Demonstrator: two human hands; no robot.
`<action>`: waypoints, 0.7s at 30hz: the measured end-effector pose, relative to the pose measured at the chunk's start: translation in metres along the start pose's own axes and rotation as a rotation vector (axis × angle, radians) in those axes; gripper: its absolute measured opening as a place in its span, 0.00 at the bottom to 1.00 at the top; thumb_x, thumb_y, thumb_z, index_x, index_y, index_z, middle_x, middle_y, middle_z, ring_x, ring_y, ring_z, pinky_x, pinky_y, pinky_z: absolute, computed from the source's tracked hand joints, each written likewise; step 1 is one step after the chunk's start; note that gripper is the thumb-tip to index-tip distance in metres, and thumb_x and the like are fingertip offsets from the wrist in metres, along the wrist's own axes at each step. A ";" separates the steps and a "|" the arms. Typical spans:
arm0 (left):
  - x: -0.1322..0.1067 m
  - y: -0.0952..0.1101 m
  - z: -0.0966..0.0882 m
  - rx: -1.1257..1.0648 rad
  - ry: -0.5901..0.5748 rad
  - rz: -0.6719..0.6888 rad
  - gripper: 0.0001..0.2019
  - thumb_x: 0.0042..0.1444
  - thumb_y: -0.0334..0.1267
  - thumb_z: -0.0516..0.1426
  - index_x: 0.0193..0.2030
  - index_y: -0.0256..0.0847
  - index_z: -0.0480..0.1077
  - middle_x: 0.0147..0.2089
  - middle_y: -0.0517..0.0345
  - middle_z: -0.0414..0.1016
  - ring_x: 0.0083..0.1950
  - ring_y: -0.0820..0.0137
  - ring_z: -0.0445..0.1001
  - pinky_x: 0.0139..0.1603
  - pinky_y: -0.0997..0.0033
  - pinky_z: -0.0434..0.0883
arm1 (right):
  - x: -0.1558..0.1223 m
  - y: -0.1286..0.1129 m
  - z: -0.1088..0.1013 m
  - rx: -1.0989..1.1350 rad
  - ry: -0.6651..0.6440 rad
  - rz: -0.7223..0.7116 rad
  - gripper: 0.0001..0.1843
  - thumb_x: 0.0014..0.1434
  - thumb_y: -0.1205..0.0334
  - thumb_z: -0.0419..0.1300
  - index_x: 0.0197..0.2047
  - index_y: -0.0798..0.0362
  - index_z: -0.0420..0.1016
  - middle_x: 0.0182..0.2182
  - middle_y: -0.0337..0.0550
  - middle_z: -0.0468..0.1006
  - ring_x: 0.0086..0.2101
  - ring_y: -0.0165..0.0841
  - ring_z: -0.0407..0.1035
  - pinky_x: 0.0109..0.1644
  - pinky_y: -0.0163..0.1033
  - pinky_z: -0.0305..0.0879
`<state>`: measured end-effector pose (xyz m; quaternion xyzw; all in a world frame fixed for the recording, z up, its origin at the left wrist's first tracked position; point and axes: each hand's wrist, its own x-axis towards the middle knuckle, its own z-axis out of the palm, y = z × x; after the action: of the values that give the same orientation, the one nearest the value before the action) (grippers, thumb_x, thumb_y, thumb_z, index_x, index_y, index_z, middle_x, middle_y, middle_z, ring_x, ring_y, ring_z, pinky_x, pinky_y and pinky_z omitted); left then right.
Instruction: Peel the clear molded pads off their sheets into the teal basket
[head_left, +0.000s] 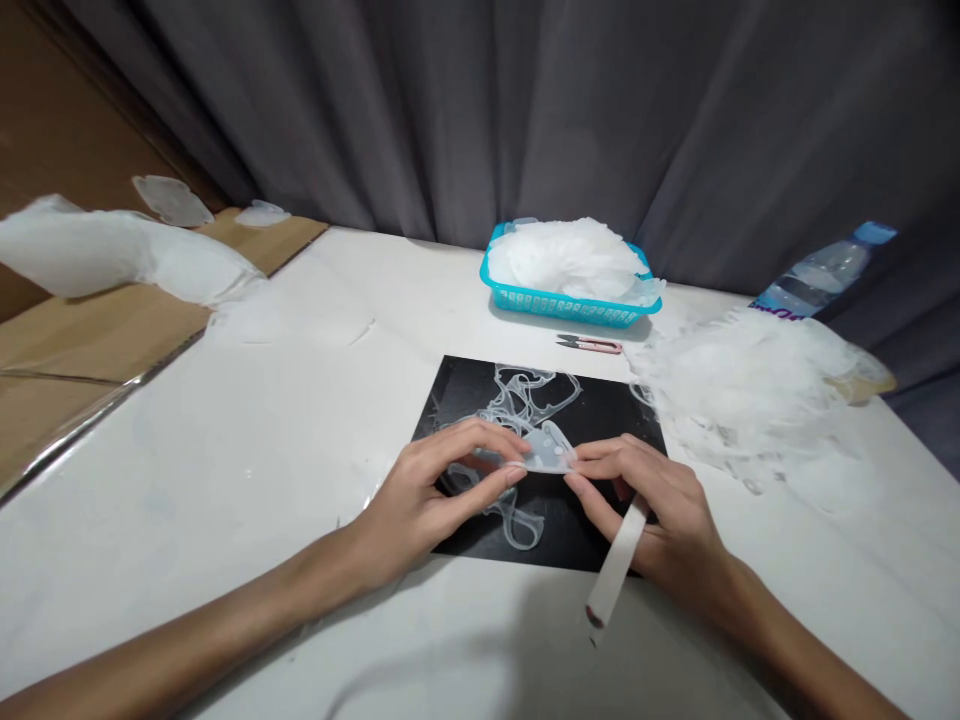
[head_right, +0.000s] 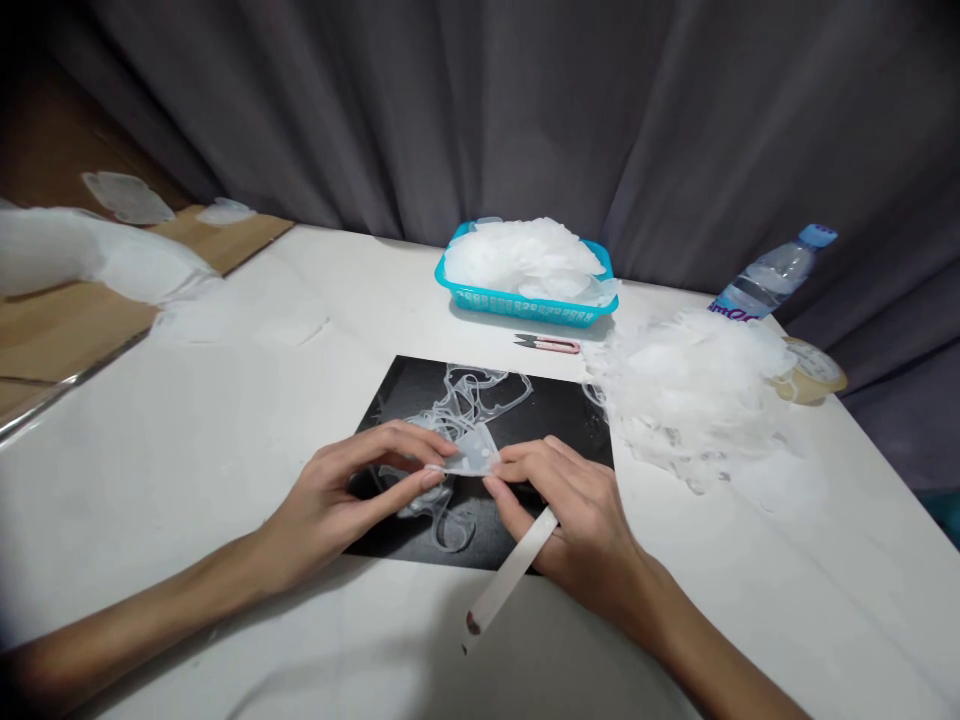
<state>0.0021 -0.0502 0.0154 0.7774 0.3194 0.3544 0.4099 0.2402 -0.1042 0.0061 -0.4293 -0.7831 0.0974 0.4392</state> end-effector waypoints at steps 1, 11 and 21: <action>0.000 0.000 0.000 0.002 -0.002 -0.001 0.02 0.67 0.34 0.61 0.43 0.40 0.77 0.48 0.52 0.83 0.49 0.66 0.82 0.43 0.71 0.79 | 0.000 0.000 0.000 -0.005 0.003 -0.010 0.08 0.64 0.74 0.63 0.42 0.50 0.74 0.38 0.46 0.84 0.37 0.36 0.79 0.41 0.42 0.75; -0.004 -0.006 0.001 -0.093 -0.018 -0.012 0.04 0.67 0.31 0.60 0.46 0.41 0.75 0.52 0.53 0.81 0.55 0.66 0.80 0.56 0.68 0.77 | 0.001 0.002 -0.002 0.024 -0.036 -0.058 0.08 0.65 0.74 0.63 0.43 0.51 0.74 0.37 0.46 0.84 0.40 0.36 0.80 0.41 0.41 0.74; -0.006 -0.009 0.002 -0.173 -0.014 0.028 0.05 0.67 0.28 0.60 0.47 0.40 0.73 0.57 0.48 0.78 0.60 0.63 0.77 0.59 0.62 0.75 | 0.001 0.004 -0.005 0.073 -0.088 -0.002 0.09 0.64 0.72 0.66 0.47 0.52 0.77 0.42 0.47 0.83 0.44 0.35 0.78 0.47 0.41 0.75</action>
<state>-0.0018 -0.0515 0.0048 0.7459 0.2738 0.3809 0.4729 0.2467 -0.1022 0.0073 -0.4076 -0.7979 0.1445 0.4200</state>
